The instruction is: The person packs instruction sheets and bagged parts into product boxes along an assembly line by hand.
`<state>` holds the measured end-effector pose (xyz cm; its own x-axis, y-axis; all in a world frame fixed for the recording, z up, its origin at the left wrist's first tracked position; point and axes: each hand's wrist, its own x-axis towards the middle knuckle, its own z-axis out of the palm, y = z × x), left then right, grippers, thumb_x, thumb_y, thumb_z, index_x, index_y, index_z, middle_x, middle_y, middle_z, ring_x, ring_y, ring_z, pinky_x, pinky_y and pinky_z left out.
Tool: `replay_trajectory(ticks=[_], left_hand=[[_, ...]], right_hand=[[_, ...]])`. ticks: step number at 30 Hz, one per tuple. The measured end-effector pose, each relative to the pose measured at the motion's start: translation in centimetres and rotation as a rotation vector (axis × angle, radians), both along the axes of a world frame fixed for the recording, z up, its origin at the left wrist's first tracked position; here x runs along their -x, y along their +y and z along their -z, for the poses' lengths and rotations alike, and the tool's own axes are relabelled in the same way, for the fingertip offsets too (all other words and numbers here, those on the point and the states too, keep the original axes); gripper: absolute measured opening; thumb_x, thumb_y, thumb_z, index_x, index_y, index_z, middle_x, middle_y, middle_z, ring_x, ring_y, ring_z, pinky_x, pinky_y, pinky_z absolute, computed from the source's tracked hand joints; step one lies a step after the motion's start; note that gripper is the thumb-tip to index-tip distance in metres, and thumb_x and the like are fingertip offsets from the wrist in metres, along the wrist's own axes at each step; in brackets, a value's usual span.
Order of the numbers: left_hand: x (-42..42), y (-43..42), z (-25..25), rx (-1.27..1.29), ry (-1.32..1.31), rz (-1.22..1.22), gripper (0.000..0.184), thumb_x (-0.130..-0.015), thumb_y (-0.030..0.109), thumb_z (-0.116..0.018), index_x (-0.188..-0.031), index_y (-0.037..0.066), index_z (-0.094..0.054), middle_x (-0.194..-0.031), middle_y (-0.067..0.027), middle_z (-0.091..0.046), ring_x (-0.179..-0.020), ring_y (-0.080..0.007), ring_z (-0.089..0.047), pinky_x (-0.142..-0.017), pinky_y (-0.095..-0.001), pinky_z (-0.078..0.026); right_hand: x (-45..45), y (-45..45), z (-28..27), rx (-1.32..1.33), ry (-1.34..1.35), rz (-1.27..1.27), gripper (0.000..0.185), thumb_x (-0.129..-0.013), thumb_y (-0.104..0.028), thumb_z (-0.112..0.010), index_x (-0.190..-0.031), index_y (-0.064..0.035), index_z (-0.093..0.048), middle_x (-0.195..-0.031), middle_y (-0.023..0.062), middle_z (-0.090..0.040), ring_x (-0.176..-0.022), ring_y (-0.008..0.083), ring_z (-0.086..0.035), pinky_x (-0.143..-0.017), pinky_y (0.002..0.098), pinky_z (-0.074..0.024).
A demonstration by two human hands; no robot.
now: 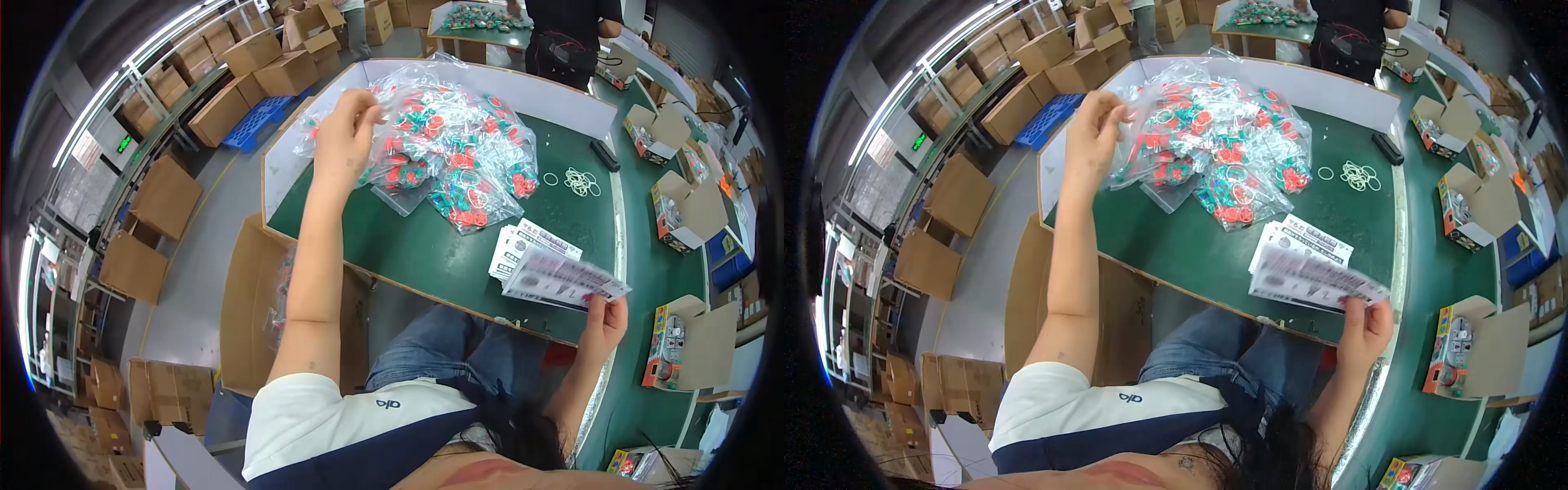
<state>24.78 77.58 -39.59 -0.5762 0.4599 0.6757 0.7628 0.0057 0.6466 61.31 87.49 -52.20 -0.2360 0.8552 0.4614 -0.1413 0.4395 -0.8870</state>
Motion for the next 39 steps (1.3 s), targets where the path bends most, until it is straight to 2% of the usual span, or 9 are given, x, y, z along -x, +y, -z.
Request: replay_trajectory(ticks=[5,7,10,18,20,24,27,31,39], left_hand=[[-6.6,-2.0,-2.2,0.269,0.277,0.353,0.011,-0.078,0.011,-0.055,-0.087,0.004,-0.053,-0.077,-0.0117,-0.060,-0.070,-0.0272,-0.060,-0.061,-0.0333,-0.046],[-9.4,-2.7,-1.7,0.331,0.338,0.438,0.010,-0.075,0.000,-0.056,-0.084,0.003,-0.055,-0.073,-0.0046,-0.058,-0.068,-0.0134,-0.058,-0.060,-0.0257,-0.046],[-11.5,-3.1,-0.2,0.334,0.347,0.549,0.006,-0.078,0.001,-0.055,-0.083,0.003,-0.056,-0.072,-0.0043,-0.059,-0.069,-0.0145,-0.059,-0.061,-0.0264,-0.046],[-11.8,-1.8,2.9,0.243,-0.697,1.023,0.017,-0.081,0.005,-0.056,-0.098,0.003,-0.052,-0.092,-0.0104,-0.061,-0.078,-0.0180,-0.060,-0.065,-0.0267,-0.047],[-11.4,-0.4,4.9,-0.027,-1.215,1.014,0.042,-0.077,0.016,-0.064,-0.111,0.000,-0.045,-0.105,-0.0132,-0.056,-0.091,-0.0187,-0.057,-0.076,-0.0279,-0.045],[-11.5,-0.6,9.0,-0.003,-0.961,1.289,0.067,-0.071,0.031,-0.070,-0.118,-0.005,-0.039,-0.111,-0.0134,-0.054,-0.100,-0.0201,-0.053,-0.087,-0.0318,-0.041],[-12.2,-1.3,10.3,0.316,-0.985,1.143,0.071,-0.070,0.031,-0.072,-0.123,-0.003,-0.039,-0.115,-0.0116,-0.052,-0.105,-0.0164,-0.049,-0.088,-0.0318,-0.040],[-13.8,0.0,11.3,0.077,-0.891,1.259,0.061,-0.073,0.028,-0.070,-0.119,-0.003,-0.044,-0.111,-0.0089,-0.054,-0.099,-0.0144,-0.050,-0.086,-0.0293,-0.040],[-15.7,2.1,13.2,-0.058,-1.104,0.873,0.037,-0.080,0.016,-0.063,-0.110,-0.002,-0.051,-0.104,-0.0068,-0.057,-0.094,-0.0131,-0.052,-0.083,-0.0273,-0.040]], right_hand=[[4.4,-3.3,-3.3,-0.047,0.127,-0.378,0.013,-0.084,-0.004,-0.050,-0.095,0.0023,-0.053,-0.109,0.0115,-0.050,-0.096,0.0131,-0.049,-0.077,0.0254,-0.0414],[6.1,-4.2,-3.2,-0.131,0.104,-0.450,0.012,-0.083,-0.004,-0.051,-0.094,0.0013,-0.052,-0.111,0.0123,-0.048,-0.097,0.0131,-0.047,-0.078,0.0254,-0.0410],[7.8,-5.6,-2.9,0.171,0.231,-0.488,0.011,-0.082,-0.004,-0.053,-0.091,-0.0018,-0.047,-0.102,0.0089,-0.051,-0.088,0.0104,-0.048,-0.077,0.0237,-0.0403],[7.1,-3.8,-0.7,0.047,0.197,-0.249,0.015,-0.082,-0.003,-0.055,-0.090,-0.0056,-0.042,-0.087,0.0000,-0.049,-0.078,0.0053,-0.046,-0.071,0.0203,-0.0393],[7.4,-3.2,-0.8,0.115,0.265,-0.158,0.016,-0.081,0.000,-0.056,-0.088,-0.0051,-0.042,-0.087,0.0022,-0.052,-0.078,0.0059,-0.048,-0.072,0.0203,-0.0403],[8.0,-3.1,-1.6,0.064,0.318,-0.088,0.018,-0.081,0.003,-0.055,-0.089,-0.0057,-0.041,-0.082,0.0015,-0.052,-0.073,0.0055,-0.048,-0.069,0.0189,-0.0400],[8.0,-3.1,-1.3,0.090,0.342,-0.058,0.018,-0.081,0.001,-0.056,-0.091,-0.0048,-0.042,-0.084,0.0026,-0.053,-0.074,0.0057,-0.049,-0.070,0.0190,-0.0408],[7.5,-2.5,-0.5,0.135,0.370,-0.017,0.019,-0.082,0.000,-0.056,-0.094,-0.0039,-0.042,-0.087,0.0039,-0.054,-0.077,0.0063,-0.050,-0.071,0.0197,-0.0416],[8.2,-1.6,0.2,0.255,0.426,-0.085,0.023,-0.084,-0.003,-0.053,-0.102,-0.0018,-0.040,-0.093,0.0059,-0.054,-0.084,0.0092,-0.051,-0.076,0.0232,-0.0427]])
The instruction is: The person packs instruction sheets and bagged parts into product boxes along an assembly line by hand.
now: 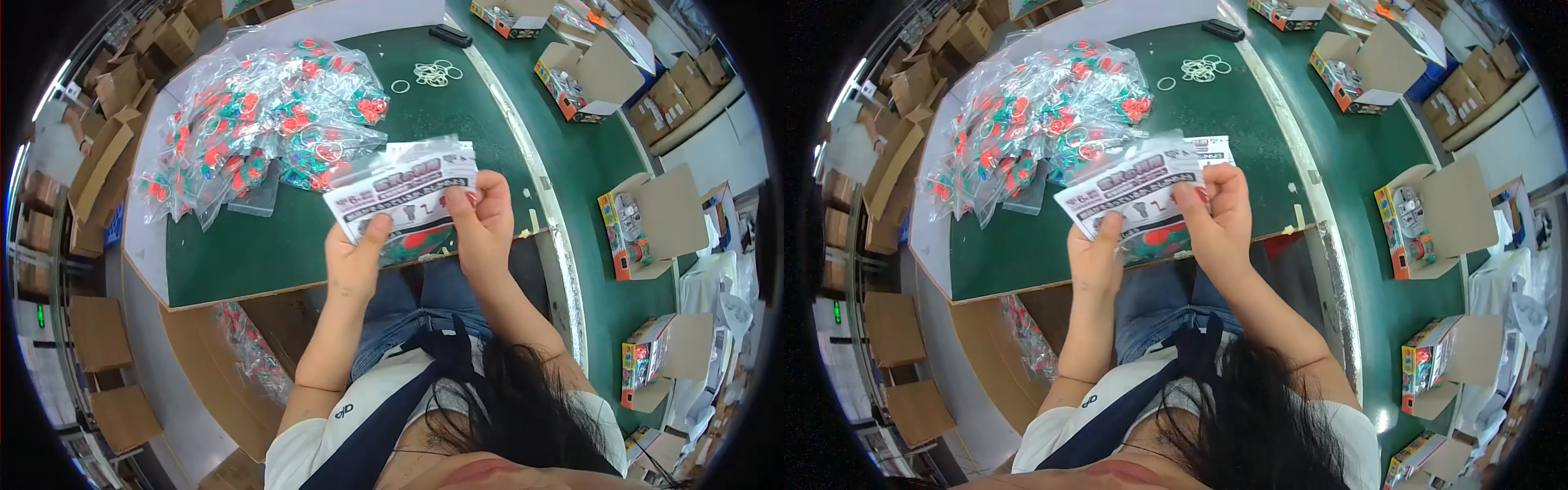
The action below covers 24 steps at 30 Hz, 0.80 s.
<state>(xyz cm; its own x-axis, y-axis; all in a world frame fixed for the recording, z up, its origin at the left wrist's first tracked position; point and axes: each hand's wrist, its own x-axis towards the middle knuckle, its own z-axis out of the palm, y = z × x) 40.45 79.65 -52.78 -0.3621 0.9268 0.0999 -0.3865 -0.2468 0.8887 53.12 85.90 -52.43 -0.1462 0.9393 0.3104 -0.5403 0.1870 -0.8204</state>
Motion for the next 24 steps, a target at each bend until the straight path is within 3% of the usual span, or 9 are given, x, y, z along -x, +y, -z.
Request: replay_trajectory(ticks=[1,5,7,10,11,13,16,22,24], left_hand=[[0.3,-0.1,0.0,0.008,0.009,-0.025,0.037,-0.080,0.016,-0.063,-0.110,-0.002,-0.051,-0.103,-0.0068,-0.057,-0.093,-0.0131,-0.053,-0.083,-0.0272,-0.040],[0.5,0.3,-0.8,0.010,0.051,-0.027,0.036,-0.079,0.013,-0.064,-0.109,-0.002,-0.051,-0.100,-0.0065,-0.058,-0.087,-0.0139,-0.054,-0.082,-0.0275,-0.041],[0.0,0.8,-0.7,-0.016,0.097,0.021,0.036,-0.080,0.009,-0.059,-0.112,-0.004,-0.048,-0.105,-0.0087,-0.056,-0.095,-0.0154,-0.053,-0.085,-0.0288,-0.039],[-0.8,1.7,-0.3,-0.086,0.096,0.111,0.038,-0.084,0.011,-0.053,-0.116,-0.006,-0.044,-0.113,-0.0133,-0.052,-0.104,-0.0195,-0.049,-0.088,-0.0318,-0.037],[-0.5,2.1,-0.3,-0.113,0.176,0.173,0.038,-0.085,0.011,-0.050,-0.118,-0.006,-0.042,-0.116,-0.0151,-0.050,-0.107,-0.0213,-0.048,-0.090,-0.0333,-0.036],[-0.1,2.6,-0.3,-0.170,0.352,0.268,0.039,-0.087,0.013,-0.045,-0.121,-0.006,-0.039,-0.121,-0.0185,-0.046,-0.111,-0.0250,-0.045,-0.093,-0.0363,-0.034],[-0.1,2.9,0.2,-0.140,0.334,0.305,0.039,-0.086,0.015,-0.045,-0.119,-0.006,-0.041,-0.119,-0.0185,-0.048,-0.110,-0.0252,-0.047,-0.092,-0.0353,-0.035],[1.1,2.5,-0.7,-0.179,0.381,0.351,0.035,-0.086,0.013,-0.044,-0.116,-0.006,-0.044,-0.116,-0.0175,-0.050,-0.110,-0.0243,-0.047,-0.090,-0.0340,-0.036],[1.8,2.1,-1.2,-0.184,0.437,0.332,0.035,-0.085,0.014,-0.045,-0.114,-0.006,-0.046,-0.115,-0.0173,-0.050,-0.108,-0.0237,-0.048,-0.090,-0.0338,-0.036]], right_hand=[[-0.1,0.0,-0.5,0.008,-0.009,0.018,0.023,-0.084,-0.003,-0.053,-0.102,-0.0018,-0.040,-0.093,0.0059,-0.054,-0.084,0.0092,-0.051,-0.076,0.0232,-0.0427],[-2.6,1.5,-1.1,0.125,-0.327,-0.470,0.042,-0.081,-0.006,-0.058,-0.119,-0.0018,-0.040,-0.104,0.0048,-0.054,-0.096,0.0121,-0.051,-0.083,0.0274,-0.0422],[-3.5,1.2,-0.5,0.041,-0.368,-0.473,0.027,-0.080,-0.011,-0.061,-0.104,-0.0007,-0.054,-0.093,0.0023,-0.059,-0.083,0.0070,-0.051,-0.072,0.0252,-0.0447],[-7.2,1.5,-0.8,0.037,-0.398,-0.192,0.022,-0.080,-0.011,-0.061,-0.100,-0.0023,-0.056,-0.092,0.0013,-0.058,-0.088,0.0108,-0.053,-0.078,0.0254,-0.0434],[-9.7,1.7,-1.5,0.075,-0.661,0.082,0.020,-0.081,-0.013,-0.059,-0.098,-0.0026,-0.056,-0.091,0.0020,-0.058,-0.086,0.0117,-0.053,-0.077,0.0253,-0.0433],[-15.6,2.6,-5.2,0.577,-0.996,0.587,0.018,-0.086,-0.012,-0.052,-0.101,-0.0021,-0.052,-0.094,0.0054,-0.057,-0.086,0.0154,-0.055,-0.077,0.0279,-0.0454],[-24.9,4.2,-2.5,-0.071,0.047,0.902,0.026,-0.086,-0.006,-0.049,-0.111,0.0008,-0.046,-0.107,0.0110,-0.055,-0.097,0.0200,-0.055,-0.083,0.0347,-0.0472],[-37.2,5.7,6.1,0.297,-0.340,0.925,0.037,-0.081,-0.011,-0.058,-0.112,0.0031,-0.045,-0.107,0.0115,-0.055,-0.095,0.0211,-0.055,-0.080,0.0321,-0.0460],[-39.2,6.6,8.5,0.449,-1.083,1.065,0.062,-0.068,-0.018,-0.071,-0.117,0.0042,-0.040,-0.107,0.0128,-0.055,-0.095,0.0230,-0.055,-0.080,0.0319,-0.0448]])
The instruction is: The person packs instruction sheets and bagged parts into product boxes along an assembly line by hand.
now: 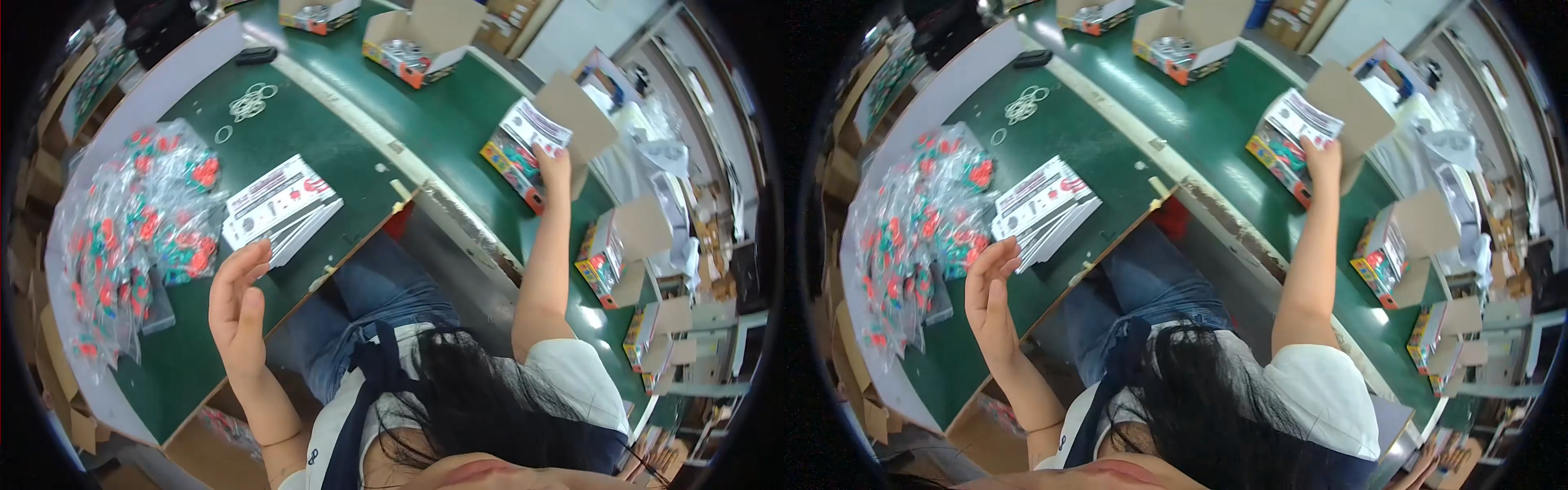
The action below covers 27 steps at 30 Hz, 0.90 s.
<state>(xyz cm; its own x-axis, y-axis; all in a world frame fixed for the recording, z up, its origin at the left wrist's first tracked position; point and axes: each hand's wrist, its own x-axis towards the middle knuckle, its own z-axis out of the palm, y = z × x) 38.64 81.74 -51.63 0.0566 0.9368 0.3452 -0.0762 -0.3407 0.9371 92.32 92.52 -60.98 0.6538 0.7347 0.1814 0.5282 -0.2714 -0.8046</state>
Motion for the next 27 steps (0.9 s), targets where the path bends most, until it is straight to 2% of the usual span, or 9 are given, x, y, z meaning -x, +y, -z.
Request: replay_trajectory(ticks=[2,6,7,10,12,15,19,24,27], left_hand=[[1.0,-0.7,-0.5,0.006,0.048,-0.057,0.034,-0.085,0.014,-0.046,-0.113,-0.006,-0.047,-0.114,-0.0173,-0.051,-0.107,-0.0234,-0.048,-0.090,-0.0337,-0.036],[3.0,-2.4,-1.6,0.015,0.168,-0.131,0.035,-0.084,0.016,-0.048,-0.111,-0.006,-0.048,-0.113,-0.0171,-0.051,-0.102,-0.0231,-0.050,-0.090,-0.0342,-0.036],[3.5,-2.9,-2.4,-0.034,0.223,-0.162,0.037,-0.084,0.019,-0.048,-0.110,-0.006,-0.049,-0.114,-0.0171,-0.050,-0.102,-0.0231,-0.050,-0.089,-0.0346,-0.036],[4.5,-5.1,-6.8,-0.217,0.398,-0.395,0.049,-0.087,0.033,-0.043,-0.116,-0.006,-0.045,-0.117,-0.0201,-0.048,-0.108,-0.0278,-0.047,-0.091,-0.0380,-0.036],[5.5,-6.7,-10.3,-0.490,0.252,-0.506,0.060,-0.085,0.042,-0.041,-0.121,-0.007,-0.038,-0.121,-0.0233,-0.042,-0.111,-0.0330,-0.043,-0.092,-0.0408,-0.035],[5.6,-8.9,-14.1,-0.781,0.078,-0.400,0.066,-0.085,0.046,-0.038,-0.125,-0.006,-0.033,-0.126,-0.0249,-0.037,-0.116,-0.0370,-0.037,-0.095,-0.0443,-0.031],[2.3,-8.4,-14.1,-0.820,0.256,-0.416,0.068,-0.085,0.048,-0.038,-0.128,-0.005,-0.029,-0.129,-0.0250,-0.033,-0.118,-0.0384,-0.035,-0.096,-0.0457,-0.029],[1.1,-6.6,-14.6,-0.848,0.441,-0.569,0.071,-0.085,0.050,-0.036,-0.130,-0.004,-0.025,-0.132,-0.0250,-0.029,-0.120,-0.0402,-0.032,-0.098,-0.0474,-0.026],[3.0,-5.2,-14.8,-0.855,0.503,-0.710,0.073,-0.085,0.051,-0.036,-0.132,-0.003,-0.022,-0.134,-0.0251,-0.026,-0.122,-0.0412,-0.030,-0.100,-0.0484,-0.025]], right_hand=[[3.6,-1.4,-1.9,0.007,-0.500,0.255,0.086,-0.054,-0.025,-0.080,-0.121,0.0034,-0.035,-0.111,0.0162,-0.053,-0.099,0.0274,-0.053,-0.081,0.0351,-0.0443],[6.6,-2.4,-4.4,0.210,-0.729,0.508,0.095,-0.050,-0.030,-0.081,-0.125,0.0024,-0.032,-0.118,0.0219,-0.045,-0.109,0.0334,-0.045,-0.092,0.0381,-0.0372],[6.1,-2.4,-4.8,0.005,-0.830,0.385,0.092,-0.053,-0.029,-0.080,-0.125,0.0025,-0.033,-0.119,0.0214,-0.045,-0.111,0.0324,-0.044,-0.095,0.0374,-0.0344],[9.6,-1.3,-12.5,-0.613,-0.231,-0.074,0.053,-0.079,-0.018,-0.061,-0.124,0.0002,-0.040,-0.122,0.0183,-0.045,-0.114,0.0269,-0.042,-0.097,0.0343,-0.0310],[14.5,-2.1,-19.5,-0.644,-0.469,-0.095,0.045,-0.081,-0.021,-0.057,-0.116,0.0045,-0.046,-0.121,0.0133,-0.048,-0.105,0.0253,-0.050,-0.092,0.0312,-0.0368],[20.4,-2.9,-24.6,-1.191,-0.429,-1.197,0.038,-0.089,-0.014,-0.037,-0.122,0.0032,-0.035,-0.122,0.0154,-0.044,-0.111,0.0253,-0.045,-0.092,0.0314,-0.0398],[25.8,-5.4,-26.8,-1.407,-0.580,-1.688,0.032,-0.088,-0.013,-0.039,-0.116,0.0028,-0.039,-0.118,0.0163,-0.045,-0.108,0.0269,-0.046,-0.090,0.0329,-0.0394],[27.2,-1.9,-28.8,-1.525,-0.508,-1.407,0.024,-0.088,-0.012,-0.041,-0.108,0.0024,-0.043,-0.113,0.0175,-0.047,-0.103,0.0288,-0.047,-0.087,0.0349,-0.0390],[29.8,5.8,-26.4,-1.224,-0.446,-1.089,0.020,-0.088,-0.011,-0.042,-0.103,0.0021,-0.046,-0.110,0.0183,-0.047,-0.101,0.0299,-0.047,-0.085,0.0360,-0.0387]])
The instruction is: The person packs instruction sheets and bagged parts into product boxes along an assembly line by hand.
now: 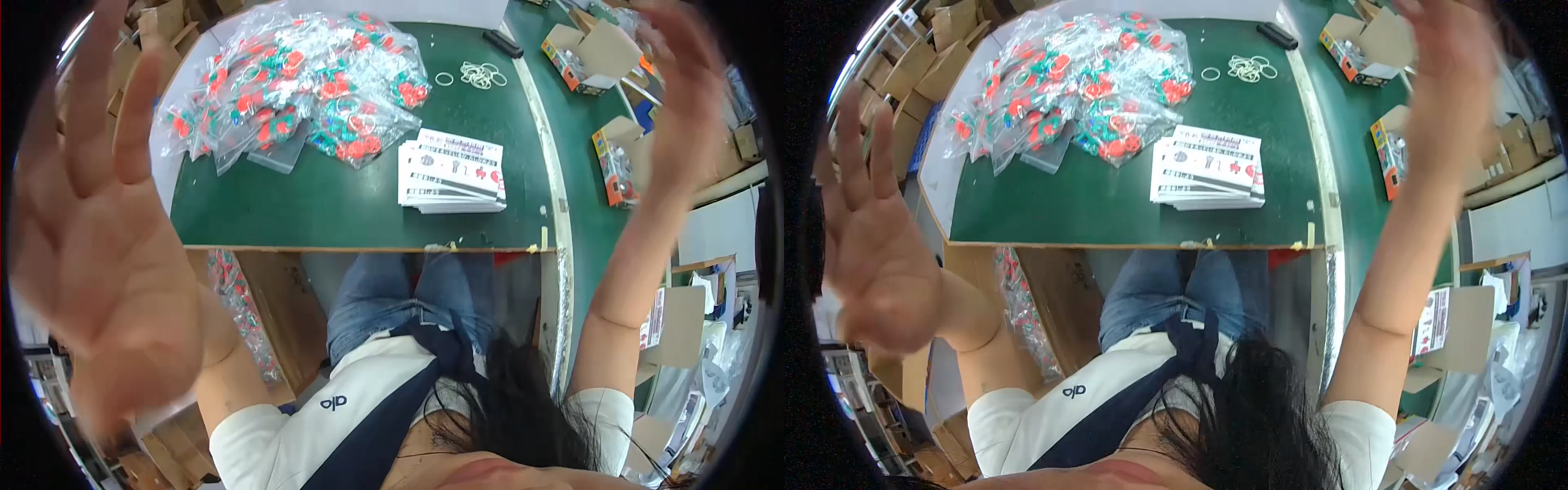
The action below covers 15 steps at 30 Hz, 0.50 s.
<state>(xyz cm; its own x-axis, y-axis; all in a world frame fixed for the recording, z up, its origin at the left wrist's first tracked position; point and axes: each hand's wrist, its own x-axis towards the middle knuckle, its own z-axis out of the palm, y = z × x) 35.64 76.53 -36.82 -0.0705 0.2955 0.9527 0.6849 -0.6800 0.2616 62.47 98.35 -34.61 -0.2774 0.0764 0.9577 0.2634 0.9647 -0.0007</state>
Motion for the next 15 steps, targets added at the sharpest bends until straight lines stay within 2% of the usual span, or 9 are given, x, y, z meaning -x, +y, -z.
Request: replay_trajectory(ticks=[1,2,3,4,6,9,11,13,15], left_hand=[[0.9,0.3,0.0,0.017,-0.002,-0.070,0.074,-0.085,0.052,-0.036,-0.133,-0.003,-0.021,-0.134,-0.0251,-0.026,-0.122,-0.0416,-0.029,-0.100,-0.0488,-0.024],[1.8,0.6,0.1,0.052,-0.013,-0.141,0.075,-0.085,0.052,-0.035,-0.133,-0.002,-0.020,-0.135,-0.0251,-0.025,-0.123,-0.0419,-0.028,-0.100,-0.0491,-0.023],[2.9,0.4,0.6,0.134,-0.027,-0.214,0.075,-0.085,0.052,-0.036,-0.133,-0.002,-0.021,-0.135,-0.0247,-0.026,-0.123,-0.0401,-0.029,-0.100,-0.0476,-0.024],[4.0,0.2,1.1,0.218,-0.036,-0.287,0.075,-0.084,0.052,-0.037,-0.133,-0.002,-0.021,-0.135,-0.0243,-0.026,-0.124,-0.0383,-0.029,-0.100,-0.0461,-0.025],[4.8,-0.5,2.4,0.327,-0.194,-0.421,0.074,-0.084,0.051,-0.039,-0.133,-0.002,-0.022,-0.135,-0.0235,-0.027,-0.123,-0.0346,-0.031,-0.099,-0.0437,-0.026],[9.1,-3.1,4.8,0.445,-0.291,-0.509,0.071,-0.084,0.048,-0.042,-0.133,0.000,-0.023,-0.135,-0.0200,-0.030,-0.121,-0.0309,-0.035,-0.098,-0.0431,-0.028],[11.3,-4.9,6.7,0.479,-0.408,-0.600,0.067,-0.085,0.045,-0.043,-0.133,0.001,-0.025,-0.134,-0.0173,-0.032,-0.120,-0.0293,-0.036,-0.097,-0.0420,-0.029],[12.2,-5.8,8.0,0.472,-0.468,-0.625,0.064,-0.086,0.042,-0.043,-0.133,0.002,-0.026,-0.133,-0.0161,-0.033,-0.120,-0.0285,-0.036,-0.097,-0.0412,-0.029],[12.1,-5.7,8.0,0.552,-0.560,-0.753,0.057,-0.088,0.035,-0.043,-0.132,0.002,-0.029,-0.131,-0.0157,-0.036,-0.118,-0.0277,-0.038,-0.096,-0.0396,-0.030]], right_hand=[[1.6,3.9,2.1,0.160,-0.022,0.095,0.019,-0.088,-0.010,-0.042,-0.101,0.0020,-0.047,-0.109,0.0185,-0.048,-0.100,0.0303,-0.047,-0.085,0.0364,-0.0387],[3.7,10.6,7.3,0.608,0.023,-0.048,0.030,-0.086,-0.022,-0.050,-0.110,-0.0044,-0.055,-0.108,0.0060,-0.057,-0.100,0.0154,-0.052,-0.088,0.0260,-0.0373],[5.4,12.8,9.1,0.675,-0.087,-0.099,0.030,-0.087,-0.024,-0.049,-0.111,-0.0061,-0.054,-0.109,0.0051,-0.056,-0.100,0.0151,-0.051,-0.088,0.0264,-0.0378],[6.0,18.4,13.0,0.688,-0.125,-0.068,0.036,-0.085,-0.029,-0.053,-0.111,-0.0052,-0.053,-0.108,0.0075,-0.056,-0.100,0.0159,-0.051,-0.086,0.0277,-0.0390],[7.4,23.2,17.1,0.688,-0.290,0.180,0.045,-0.082,-0.034,-0.056,-0.115,-0.0036,-0.049,-0.109,0.0126,-0.056,-0.102,0.0197,-0.051,-0.087,0.0311,-0.0394],[10.0,31.5,22.9,0.813,-0.420,0.372,0.053,-0.079,-0.038,-0.059,-0.119,-0.0059,-0.046,-0.112,0.0188,-0.053,-0.105,0.0284,-0.050,-0.089,0.0374,-0.0385],[12.3,33.9,23.4,0.846,-0.454,0.411,0.054,-0.078,-0.038,-0.059,-0.119,-0.0072,-0.045,-0.113,0.0204,-0.052,-0.106,0.0317,-0.050,-0.090,0.0395,-0.0381],[14.9,34.2,23.5,0.902,-0.584,0.640,0.054,-0.075,-0.039,-0.061,-0.118,-0.0089,-0.047,-0.111,0.0199,-0.053,-0.104,0.0342,-0.050,-0.088,0.0413,-0.0389],[16.1,35.4,25.0,0.826,-0.583,0.678,0.054,-0.073,-0.039,-0.062,-0.115,-0.0079,-0.049,-0.109,0.0192,-0.054,-0.102,0.0347,-0.051,-0.087,0.0420,-0.0399]])
